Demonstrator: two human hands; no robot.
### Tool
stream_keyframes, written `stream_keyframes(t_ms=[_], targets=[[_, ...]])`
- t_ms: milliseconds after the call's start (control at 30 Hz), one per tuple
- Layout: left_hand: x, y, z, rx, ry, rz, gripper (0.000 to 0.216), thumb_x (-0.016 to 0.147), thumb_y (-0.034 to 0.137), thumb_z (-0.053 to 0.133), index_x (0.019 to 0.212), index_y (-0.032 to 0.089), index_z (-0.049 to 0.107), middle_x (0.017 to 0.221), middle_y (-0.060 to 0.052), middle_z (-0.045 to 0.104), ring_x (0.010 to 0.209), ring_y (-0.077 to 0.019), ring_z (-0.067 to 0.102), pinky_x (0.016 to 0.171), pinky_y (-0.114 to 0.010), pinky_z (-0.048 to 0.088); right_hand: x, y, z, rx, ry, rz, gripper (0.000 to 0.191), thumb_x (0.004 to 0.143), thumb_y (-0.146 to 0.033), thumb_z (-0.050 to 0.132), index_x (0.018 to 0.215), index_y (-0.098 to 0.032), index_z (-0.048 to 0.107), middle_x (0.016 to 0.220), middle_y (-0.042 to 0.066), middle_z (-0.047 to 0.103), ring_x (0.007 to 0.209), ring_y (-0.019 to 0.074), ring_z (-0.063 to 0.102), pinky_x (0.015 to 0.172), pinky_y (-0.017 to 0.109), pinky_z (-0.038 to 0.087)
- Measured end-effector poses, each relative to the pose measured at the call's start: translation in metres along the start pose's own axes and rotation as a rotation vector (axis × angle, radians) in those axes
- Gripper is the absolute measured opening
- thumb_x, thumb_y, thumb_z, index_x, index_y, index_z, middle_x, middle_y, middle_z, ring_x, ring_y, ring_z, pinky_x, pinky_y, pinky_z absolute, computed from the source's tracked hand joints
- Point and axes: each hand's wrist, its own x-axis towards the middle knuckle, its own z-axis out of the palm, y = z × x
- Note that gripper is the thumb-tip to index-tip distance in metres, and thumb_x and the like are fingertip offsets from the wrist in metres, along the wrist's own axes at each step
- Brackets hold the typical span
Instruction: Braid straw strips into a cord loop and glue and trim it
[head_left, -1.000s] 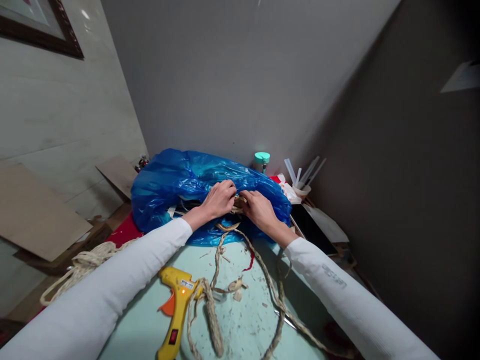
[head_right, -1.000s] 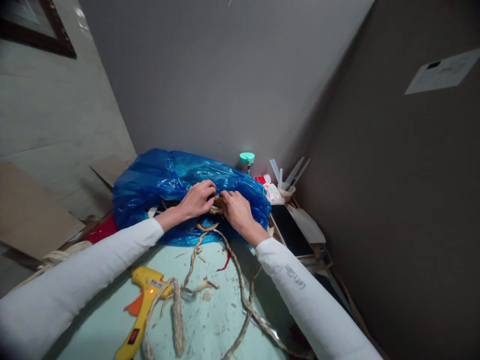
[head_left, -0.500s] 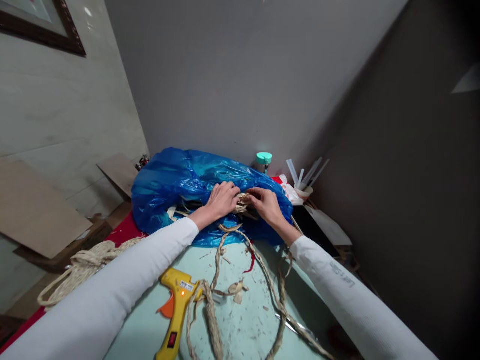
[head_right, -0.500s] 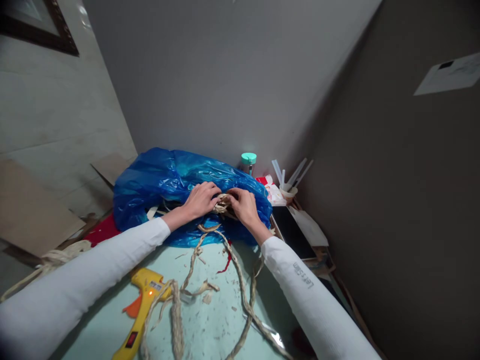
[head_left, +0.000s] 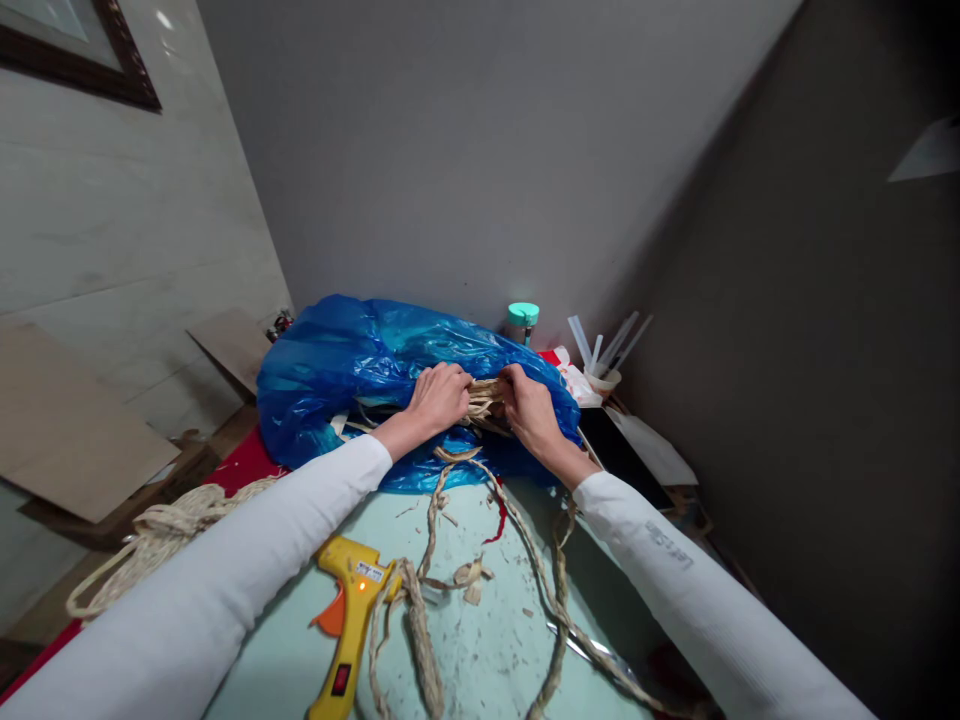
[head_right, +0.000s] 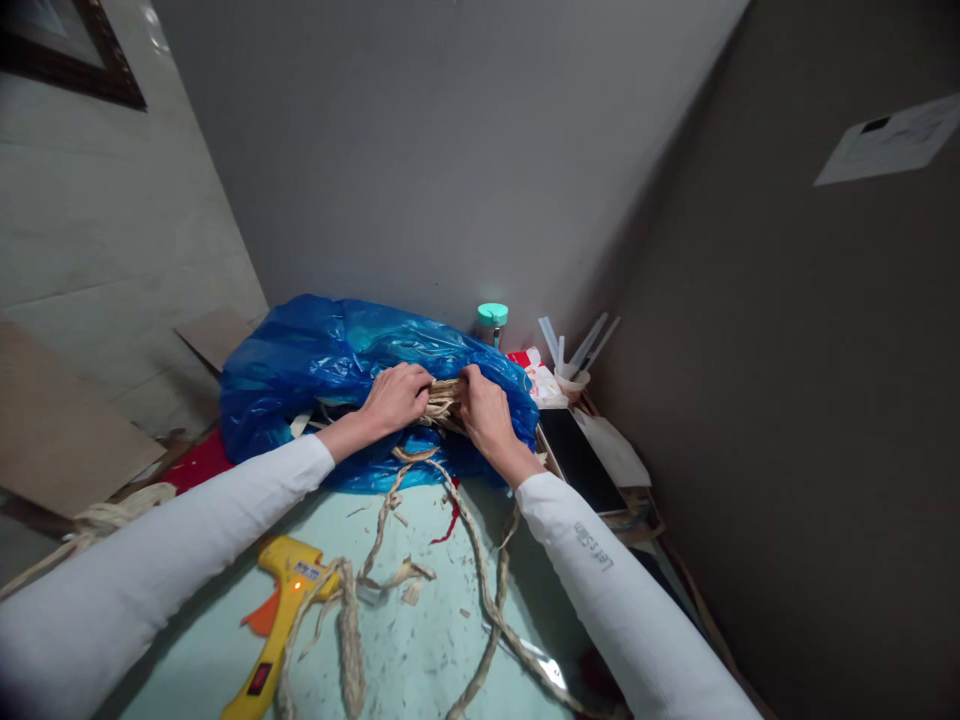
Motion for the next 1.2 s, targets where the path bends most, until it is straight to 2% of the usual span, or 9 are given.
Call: stream_keyframes(t_ms=[133,333,500,667,933,1067,1200], targets=[[0.0,0.003,-0.001,-0.035,0.029,0.018,0.031,0.094,0.033,0.059,0.12,0.017,0.061,0.123,-0.01,0.063,0.105,-0.0228,0.063,0.089,-0.045,0.055,0.003,-0.004,0.0,0.169,-0.039,0.039,0.028,0.097,-0.035,0.058,0.116,-0.015,0.061,0.108,0.007,0.065,0.089,0.0171,0.066,0.078,0.036,0.057],[0.002,-0.002,0.0,-0.103,0.097,0.083,0.027,0.093,0.031,0.06,0.116,0.016,0.063,0.12,-0.009,0.064,0.108,-0.0237,0.062,0.092,-0.046,0.053,-0.001,-0.004,-0.009,0.465,-0.225,0.049,0.028,0.096,-0.033,0.059,0.117,-0.015,0.061,0.112,0.007,0.065,0.094,0.0187,0.066,0.081,0.038,0.057],[0.0,-0.005,0.003,-0.129,0.128,0.104,0.025,0.094,0.031,0.059,0.113,0.016,0.064,0.117,-0.009,0.065,0.103,-0.0219,0.064,0.089,-0.044,0.054,-0.005,0.001,-0.008,0.564,-0.294,0.098,0.027,0.096,-0.034,0.058,0.116,-0.015,0.061,0.108,0.007,0.066,0.09,0.0174,0.066,0.079,0.036,0.058],[-0.004,-0.006,0.002,-0.141,0.154,0.082,0.029,0.094,0.032,0.059,0.117,0.016,0.062,0.12,-0.01,0.064,0.104,-0.0224,0.063,0.089,-0.045,0.054,-0.001,0.006,-0.001,0.546,-0.313,0.095,0.027,0.096,-0.034,0.059,0.115,-0.015,0.061,0.106,0.006,0.066,0.087,0.0168,0.066,0.077,0.036,0.058],[-0.003,-0.008,0.004,-0.186,0.145,0.032,0.028,0.094,0.033,0.058,0.117,0.017,0.062,0.118,-0.009,0.064,0.099,-0.0207,0.064,0.084,-0.041,0.056,-0.005,-0.004,0.0,0.456,-0.368,-0.063,0.03,0.092,-0.032,0.065,0.116,-0.014,0.061,0.103,0.005,0.069,0.091,0.0184,0.068,0.083,0.039,0.057],[-0.002,-0.008,0.005,-0.199,0.121,0.031,0.028,0.094,0.033,0.058,0.117,0.017,0.062,0.118,-0.009,0.064,0.099,-0.0207,0.064,0.084,-0.041,0.056,-0.006,-0.006,0.001,0.337,-0.298,-0.074,0.027,0.094,-0.034,0.062,0.112,-0.014,0.062,0.095,0.003,0.068,0.081,0.0162,0.067,0.076,0.035,0.057],[-0.002,-0.007,0.005,-0.198,0.127,-0.008,0.029,0.094,0.033,0.058,0.118,0.017,0.061,0.119,-0.01,0.063,0.1,-0.0211,0.064,0.085,-0.042,0.056,-0.004,-0.002,0.004,0.238,-0.215,-0.059,0.027,0.095,-0.035,0.06,0.112,-0.014,0.062,0.1,0.004,0.066,0.082,0.016,0.065,0.075,0.034,0.056]])
